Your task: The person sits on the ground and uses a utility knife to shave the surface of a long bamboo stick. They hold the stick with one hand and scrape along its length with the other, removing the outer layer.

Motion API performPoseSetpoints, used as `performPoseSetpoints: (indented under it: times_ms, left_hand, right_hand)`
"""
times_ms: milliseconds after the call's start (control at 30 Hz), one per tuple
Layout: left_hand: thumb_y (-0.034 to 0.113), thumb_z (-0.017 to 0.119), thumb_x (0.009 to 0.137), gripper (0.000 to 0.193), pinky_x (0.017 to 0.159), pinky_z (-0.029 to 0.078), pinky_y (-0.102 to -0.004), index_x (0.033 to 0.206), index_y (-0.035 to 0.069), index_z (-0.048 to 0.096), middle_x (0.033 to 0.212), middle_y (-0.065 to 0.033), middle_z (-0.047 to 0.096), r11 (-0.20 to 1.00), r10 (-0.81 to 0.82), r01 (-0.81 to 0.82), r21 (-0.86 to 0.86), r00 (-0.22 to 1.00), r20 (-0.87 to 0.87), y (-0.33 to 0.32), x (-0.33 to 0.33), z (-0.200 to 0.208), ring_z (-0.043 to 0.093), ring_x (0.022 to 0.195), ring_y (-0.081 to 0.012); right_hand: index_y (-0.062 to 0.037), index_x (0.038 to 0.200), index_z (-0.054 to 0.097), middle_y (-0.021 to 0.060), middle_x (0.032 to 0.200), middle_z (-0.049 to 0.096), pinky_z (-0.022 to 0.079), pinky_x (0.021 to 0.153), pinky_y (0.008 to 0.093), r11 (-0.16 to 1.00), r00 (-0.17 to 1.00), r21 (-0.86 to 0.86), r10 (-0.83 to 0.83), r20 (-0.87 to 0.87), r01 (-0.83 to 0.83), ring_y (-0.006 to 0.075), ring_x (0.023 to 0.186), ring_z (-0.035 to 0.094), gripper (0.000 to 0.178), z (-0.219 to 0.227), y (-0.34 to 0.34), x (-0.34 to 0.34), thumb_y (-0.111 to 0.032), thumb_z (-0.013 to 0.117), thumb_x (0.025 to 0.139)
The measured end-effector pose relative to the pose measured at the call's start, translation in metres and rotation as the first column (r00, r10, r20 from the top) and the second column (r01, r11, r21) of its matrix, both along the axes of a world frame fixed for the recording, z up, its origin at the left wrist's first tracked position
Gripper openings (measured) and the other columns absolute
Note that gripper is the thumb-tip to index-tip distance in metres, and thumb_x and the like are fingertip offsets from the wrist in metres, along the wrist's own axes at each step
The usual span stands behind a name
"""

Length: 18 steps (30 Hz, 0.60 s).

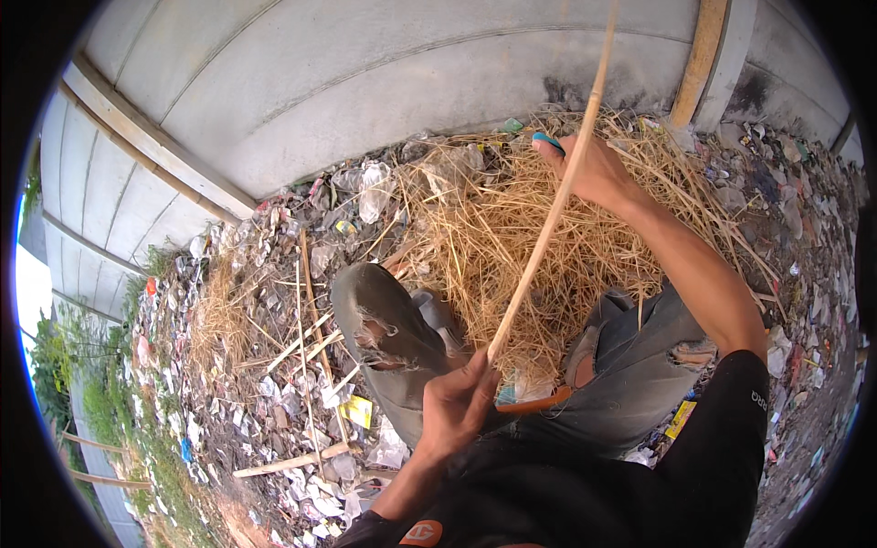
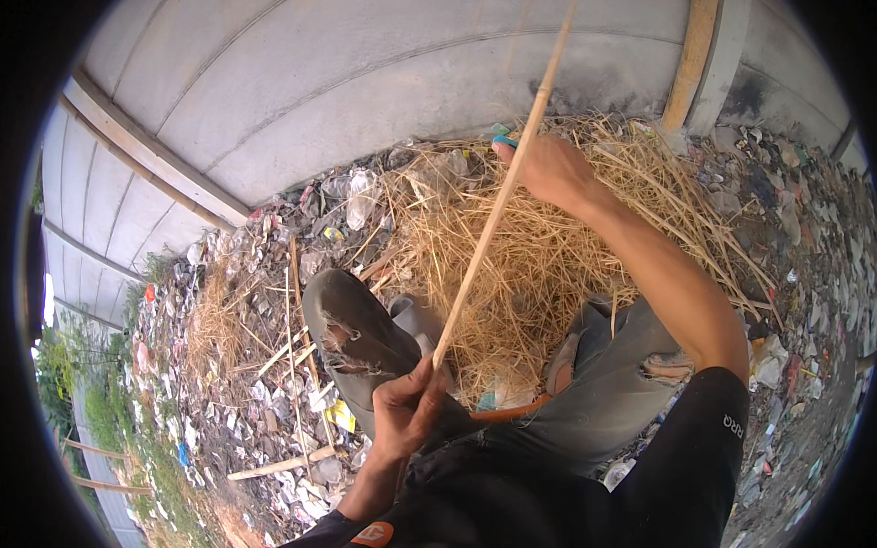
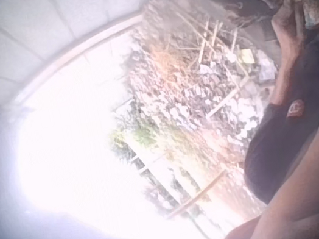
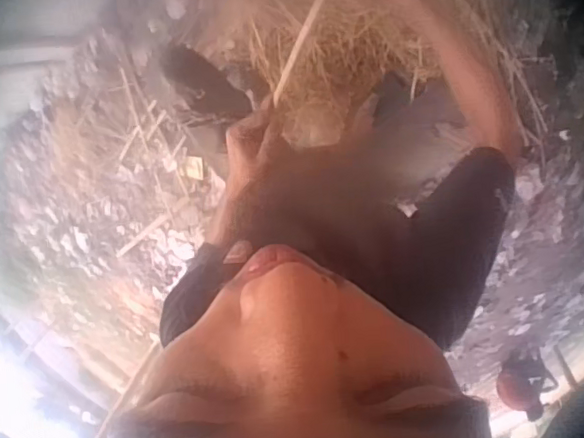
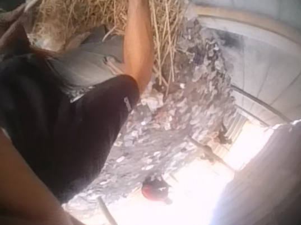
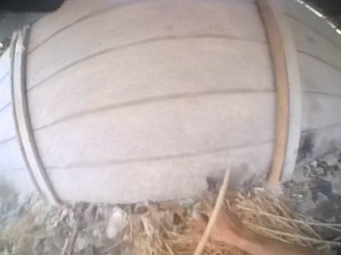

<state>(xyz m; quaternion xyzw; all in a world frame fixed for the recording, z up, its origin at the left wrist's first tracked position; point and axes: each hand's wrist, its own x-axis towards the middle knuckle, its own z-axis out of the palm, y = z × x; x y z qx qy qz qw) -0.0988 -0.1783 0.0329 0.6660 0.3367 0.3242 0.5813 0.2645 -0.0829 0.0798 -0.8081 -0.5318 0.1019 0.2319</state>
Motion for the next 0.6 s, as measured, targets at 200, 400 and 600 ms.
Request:
performPoseSetpoints:
  times_ms: [200,400,600]
  left_hand:
    - [0.005,0.066,0.099,0.034,0.059,0.043,-0.0197,0.131,-0.006,0.062,0.081,0.0035,0.061,0.986,0.095,-0.084,-0.141,0.993,0.074,0.030,0.025,0.005,0.051,0.069,-0.0008]
    - [0.006,0.064,0.100,0.035,0.063,0.042,-0.0175,0.132,-0.007,0.061,0.087,0.0053,0.062,0.977,0.208,-0.200,-0.078,0.970,0.123,0.057,0.026,0.013,0.050,0.073,-0.0004]
    - [0.005,0.064,0.100,0.034,0.069,0.043,-0.0175,0.130,-0.009,0.061,0.089,0.0047,0.062,0.984,0.179,-0.178,-0.031,0.982,0.051,0.059,0.037,0.006,0.050,0.080,-0.0008]
  right_hand:
    - [-0.0029,0.065,0.062,0.0086,0.045,0.048,0.042,0.043,0.0438,0.977,0.985,0.132,0.162,0.063,-0.170,0.0270,0.041,0.052,0.070,0.015,-0.032,-0.048,-0.057,0.042,0.105]
    - [-0.0026,0.070,0.065,0.0157,0.049,0.056,0.049,0.047,0.0468,0.885,0.899,0.172,0.437,0.019,-0.434,0.0347,0.047,0.061,0.070,0.001,-0.056,-0.101,-0.063,0.045,0.100]
    - [-0.0035,0.069,0.062,0.0158,0.049,0.056,0.049,0.047,0.0460,0.832,0.846,0.157,0.531,0.059,-0.533,0.0346,0.047,0.062,0.069,-0.011,-0.068,-0.127,-0.063,0.047,0.099]
